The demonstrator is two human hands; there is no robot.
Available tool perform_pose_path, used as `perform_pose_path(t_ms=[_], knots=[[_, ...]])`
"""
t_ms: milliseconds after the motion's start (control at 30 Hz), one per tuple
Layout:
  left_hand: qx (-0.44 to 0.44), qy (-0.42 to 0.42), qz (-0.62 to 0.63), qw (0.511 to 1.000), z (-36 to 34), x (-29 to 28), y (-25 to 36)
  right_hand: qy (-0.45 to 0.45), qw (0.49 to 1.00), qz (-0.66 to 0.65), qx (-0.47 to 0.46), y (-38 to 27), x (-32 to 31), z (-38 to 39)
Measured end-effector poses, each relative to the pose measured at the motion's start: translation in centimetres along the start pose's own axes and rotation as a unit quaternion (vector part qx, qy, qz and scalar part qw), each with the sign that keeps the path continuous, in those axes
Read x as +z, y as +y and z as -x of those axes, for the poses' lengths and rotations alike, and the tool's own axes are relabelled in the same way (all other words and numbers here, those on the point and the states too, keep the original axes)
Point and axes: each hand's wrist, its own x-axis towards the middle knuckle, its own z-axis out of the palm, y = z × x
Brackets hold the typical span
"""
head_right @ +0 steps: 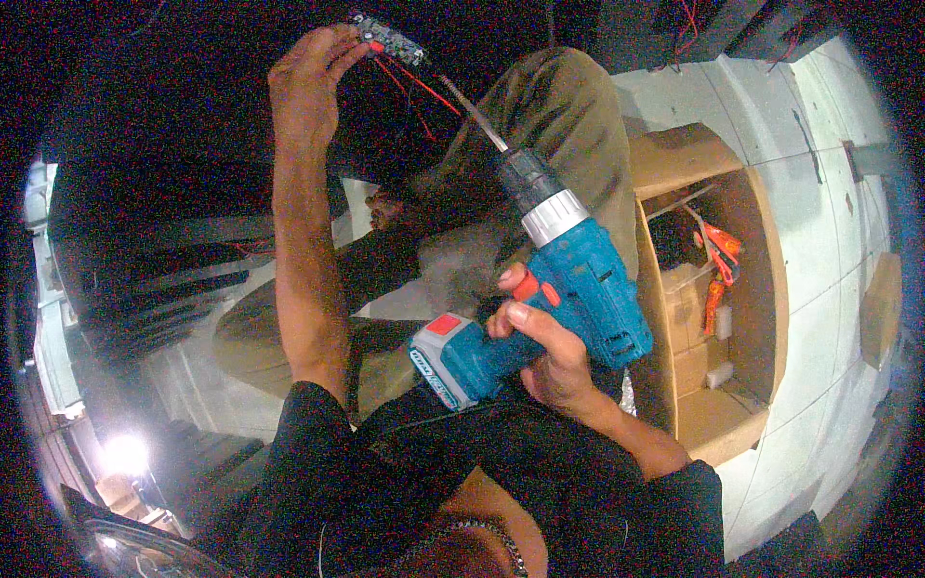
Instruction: The person uses a cordless drill to fasten screws into a black electronic device mounted on a wall. They repeatedly pick up screws, align the drill, and drive screws into the device while sitting on the floor.
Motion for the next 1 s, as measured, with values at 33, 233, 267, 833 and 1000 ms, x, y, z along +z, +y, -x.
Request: perform_pose_path(t_ms=[33, 233, 267, 833, 1000], knots=[[0.002, 0.002, -0.003, 1.000, 0.0, 0.0, 0.0, 0.001, 1.000, -0.002, 0.001, 0.1, 0.0, -0.1], [0.002, -0.002, 0.000, 1.000, 0.2, 0.0, 0.0, 0.003, 1.000, 0.006, -0.009, 0.1, 0.1, -0.2], [0.003, -0.005, -0.003, 1.000, 0.2, 0.0, 0.0, 0.003, 1.000, 0.003, -0.010, 0.0, 0.2, -0.2], [0.019, 0.103, 0.016, 0.994, 3.2, 1.5, 0.3, 0.025, 0.999, 0.038, 0.019, 0.3, 0.8, -0.5], [0.015, 0.114, 0.055, 0.992, 3.3, 1.2, -0.3, 0.024, 0.998, 0.042, 0.029, 0.4, 0.6, -0.6]])
